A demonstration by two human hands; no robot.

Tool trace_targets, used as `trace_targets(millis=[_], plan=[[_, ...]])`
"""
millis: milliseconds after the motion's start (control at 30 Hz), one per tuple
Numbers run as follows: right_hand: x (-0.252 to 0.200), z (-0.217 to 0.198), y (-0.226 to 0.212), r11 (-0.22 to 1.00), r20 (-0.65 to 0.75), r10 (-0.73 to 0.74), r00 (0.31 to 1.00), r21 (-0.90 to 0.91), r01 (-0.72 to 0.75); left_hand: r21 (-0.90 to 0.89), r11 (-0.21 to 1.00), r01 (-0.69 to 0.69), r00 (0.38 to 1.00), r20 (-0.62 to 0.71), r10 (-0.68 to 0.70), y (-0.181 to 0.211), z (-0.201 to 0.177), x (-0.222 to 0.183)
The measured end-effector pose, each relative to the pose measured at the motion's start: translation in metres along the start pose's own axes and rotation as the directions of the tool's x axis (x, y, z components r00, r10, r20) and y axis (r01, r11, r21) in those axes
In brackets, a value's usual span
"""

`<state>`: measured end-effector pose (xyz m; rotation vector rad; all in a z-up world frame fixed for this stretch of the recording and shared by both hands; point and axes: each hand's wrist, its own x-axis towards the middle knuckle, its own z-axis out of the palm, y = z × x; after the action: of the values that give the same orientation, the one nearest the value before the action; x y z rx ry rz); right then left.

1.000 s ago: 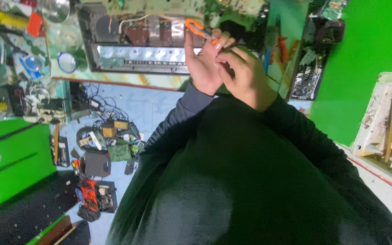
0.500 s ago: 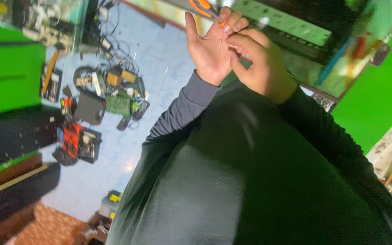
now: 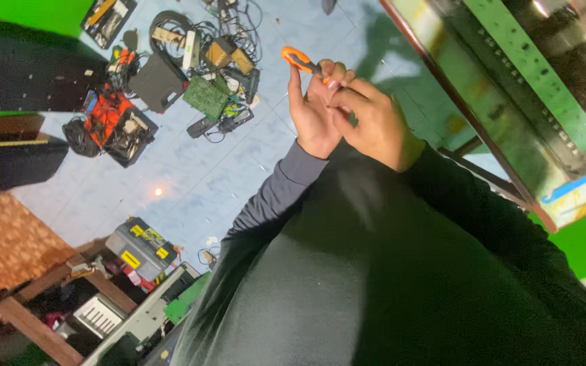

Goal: The person works on the internal components of a large musical keyboard using a screwdriver by hand, handling small screws and internal electronic boards.

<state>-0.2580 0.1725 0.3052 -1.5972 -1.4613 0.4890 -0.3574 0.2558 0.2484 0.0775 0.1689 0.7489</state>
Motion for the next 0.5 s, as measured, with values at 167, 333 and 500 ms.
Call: trace_targets(millis=[167,333,500], plan=[[0.033,0.027,0.012,0.981,0.196,-0.016,0.981,0.191,-0.022,0.545,0.797,-0.261,0.905,-0.148,0.398,0.03,-0.037,0.019],[0.087,0.039,0.027,0.955,0.153,-0.097,0.984,0.294,0.048,0.747,0.645,-0.162,0.813,-0.269,0.516,0.071,-0.062,0.034],[0.151,0.031,0.039,0.953,0.154,-0.1,0.983,0.297,0.051,0.862,0.504,-0.059,0.815,-0.25,0.523,0.097,-0.068,0.066]])
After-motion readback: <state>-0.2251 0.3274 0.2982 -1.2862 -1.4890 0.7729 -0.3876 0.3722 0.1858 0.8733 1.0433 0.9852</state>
